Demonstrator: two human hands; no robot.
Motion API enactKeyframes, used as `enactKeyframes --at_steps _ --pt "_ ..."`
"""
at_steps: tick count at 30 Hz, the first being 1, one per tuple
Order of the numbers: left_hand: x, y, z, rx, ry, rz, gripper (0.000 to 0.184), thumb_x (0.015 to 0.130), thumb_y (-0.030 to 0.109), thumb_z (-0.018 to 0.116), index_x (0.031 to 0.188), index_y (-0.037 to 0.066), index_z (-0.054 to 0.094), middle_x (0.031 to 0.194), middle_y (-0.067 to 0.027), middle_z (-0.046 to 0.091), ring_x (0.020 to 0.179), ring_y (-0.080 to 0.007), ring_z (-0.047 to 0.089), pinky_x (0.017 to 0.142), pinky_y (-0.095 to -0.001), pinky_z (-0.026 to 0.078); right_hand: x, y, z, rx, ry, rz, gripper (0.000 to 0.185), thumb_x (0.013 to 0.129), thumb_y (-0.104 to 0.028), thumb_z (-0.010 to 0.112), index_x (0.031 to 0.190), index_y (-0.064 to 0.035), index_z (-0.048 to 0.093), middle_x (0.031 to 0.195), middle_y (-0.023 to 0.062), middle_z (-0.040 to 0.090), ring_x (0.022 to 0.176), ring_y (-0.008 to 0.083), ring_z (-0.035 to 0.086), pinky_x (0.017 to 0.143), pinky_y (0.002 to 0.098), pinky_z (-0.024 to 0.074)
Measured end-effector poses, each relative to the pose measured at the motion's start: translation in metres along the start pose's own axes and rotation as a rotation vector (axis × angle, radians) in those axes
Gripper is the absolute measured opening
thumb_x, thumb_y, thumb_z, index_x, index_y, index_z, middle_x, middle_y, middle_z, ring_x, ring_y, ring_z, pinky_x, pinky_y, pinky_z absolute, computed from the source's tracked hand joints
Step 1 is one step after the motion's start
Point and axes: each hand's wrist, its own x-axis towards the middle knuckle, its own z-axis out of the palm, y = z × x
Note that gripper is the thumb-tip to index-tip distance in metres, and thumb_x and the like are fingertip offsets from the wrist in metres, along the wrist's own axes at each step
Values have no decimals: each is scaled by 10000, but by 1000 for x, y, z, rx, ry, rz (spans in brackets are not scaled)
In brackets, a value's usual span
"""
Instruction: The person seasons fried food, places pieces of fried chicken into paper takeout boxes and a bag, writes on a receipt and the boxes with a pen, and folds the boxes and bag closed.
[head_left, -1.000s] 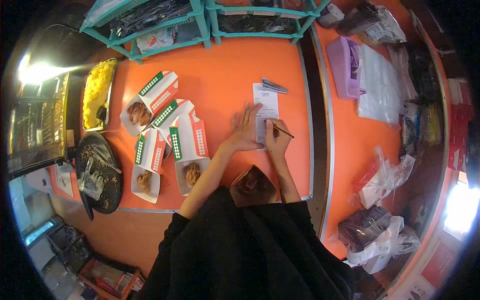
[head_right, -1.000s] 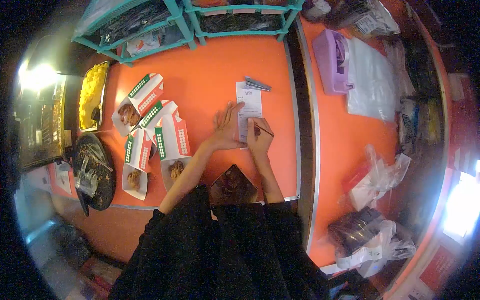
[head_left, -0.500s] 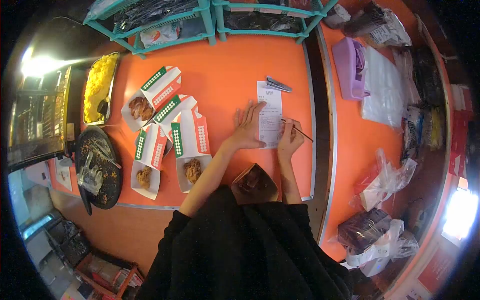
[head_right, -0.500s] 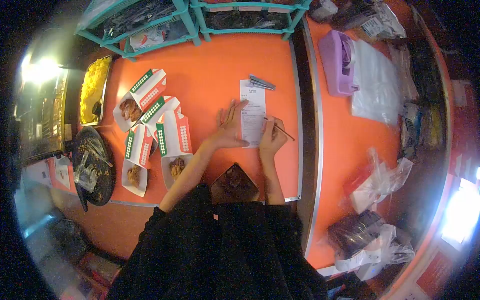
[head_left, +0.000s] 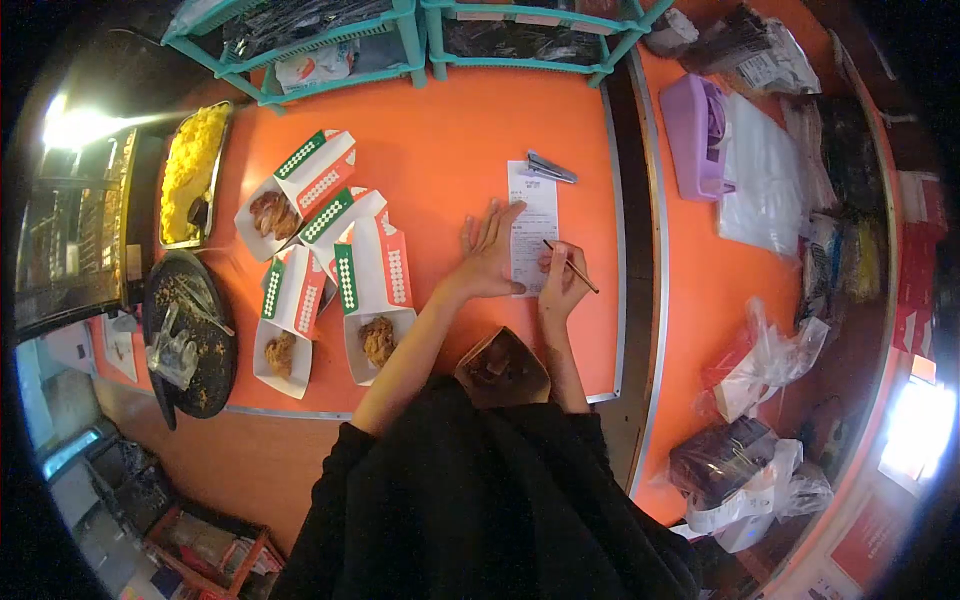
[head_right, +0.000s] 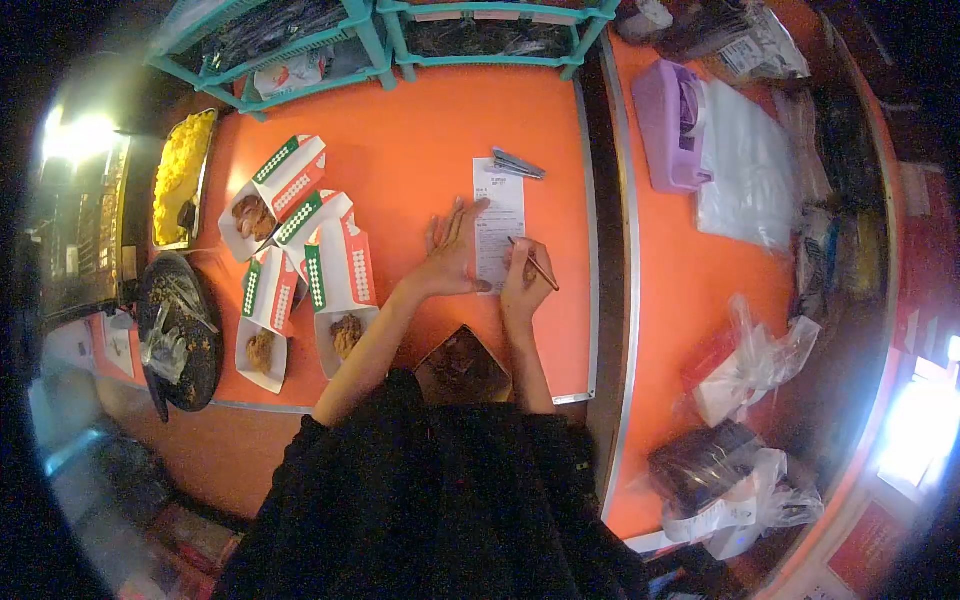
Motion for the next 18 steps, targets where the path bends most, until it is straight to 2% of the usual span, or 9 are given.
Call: enactKeyframes --at_steps 4,6,7,10,12,13,15,16,18 --pt "0 -4 3 -30 17 18 1253 505 294 860 1489 130 102 1532 -121 184 1470 -328 -13 1124 -592 -36 -1 6 -3 -167 -61 32 210 963 -160 556 905 33 617 723 49 602 648 94 549 583 236 442" --pt "0 -4 4 -17 24 22 1249 505 293 856 1488 128 103 1532 -123 185 1469 -330 -13 1124 -594 -32 1 11 -1 -347 -196 -196 207 948 -155 563 864 26 622 717 81 605 648 134 572 595 283 470" --pt "0 -4 4 -1 29 27 1245 506 292 852 1487 127 104 1531 -125 186 1469 -333 -13 1123 -596 -28 0 12 -3 -347 -201 -197 207 948 -155 563 864 26 622 717 81 605 648 134 572 595 283 470" --pt "1 -2 2 -15 17 6 1234 509 297 844 1485 124 110 1529 -129 188 1468 -343 -10 1121 -601 -25 -2 3 1 -489 -155 -265 179 932 -128 564 852 17 632 722 105 604 643 175 590 597 309 476" --pt "0 -3 1 -15 25 19 1220 518 302 837 1485 123 114 1527 -132 190 1467 -347 -8 1123 -601 -23 -3 2 4 -356 -77 -129 155 921 -109 561 860 15 630 741 123 608 668 212 604 608 332 479" --pt "-1 -3 2 -15 31 34 1207 528 307 830 1484 123 117 1525 -135 191 1466 -352 -7 1124 -601 -22 -3 2 4 -357 -78 -128 155 921 -109 561 860 15 630 741 123 608 668 212 604 608 332 479" --pt "2 -7 8 6 50 29 1195 538 313 824 1484 123 119 1525 -136 193 1466 -352 -7 1124 -600 -23 -3 -7 6 -568 -234 -327 170 929 -120 550 863 18 625 754 131 610 693 228 611 625 333 486" --pt "3 -9 10 30 70 25 1183 548 318 818 1484 123 122 1524 -138 194 1466 -353 -8 1125 -599 -24 -4 -8 5 -568 -234 -327 170 929 -120 550 863 18 625 754 131 610 693 228 611 625 333 486" --pt "1 -2 3 13 55 25 1175 556 324 812 1484 122 121 1524 -140 195 1465 -355 -8 1125 -598 -27 -5 -10 4 -562 -94 -256 190 943 -139 536 876 19 617 768 133 616 713 227 615 633 334 487"
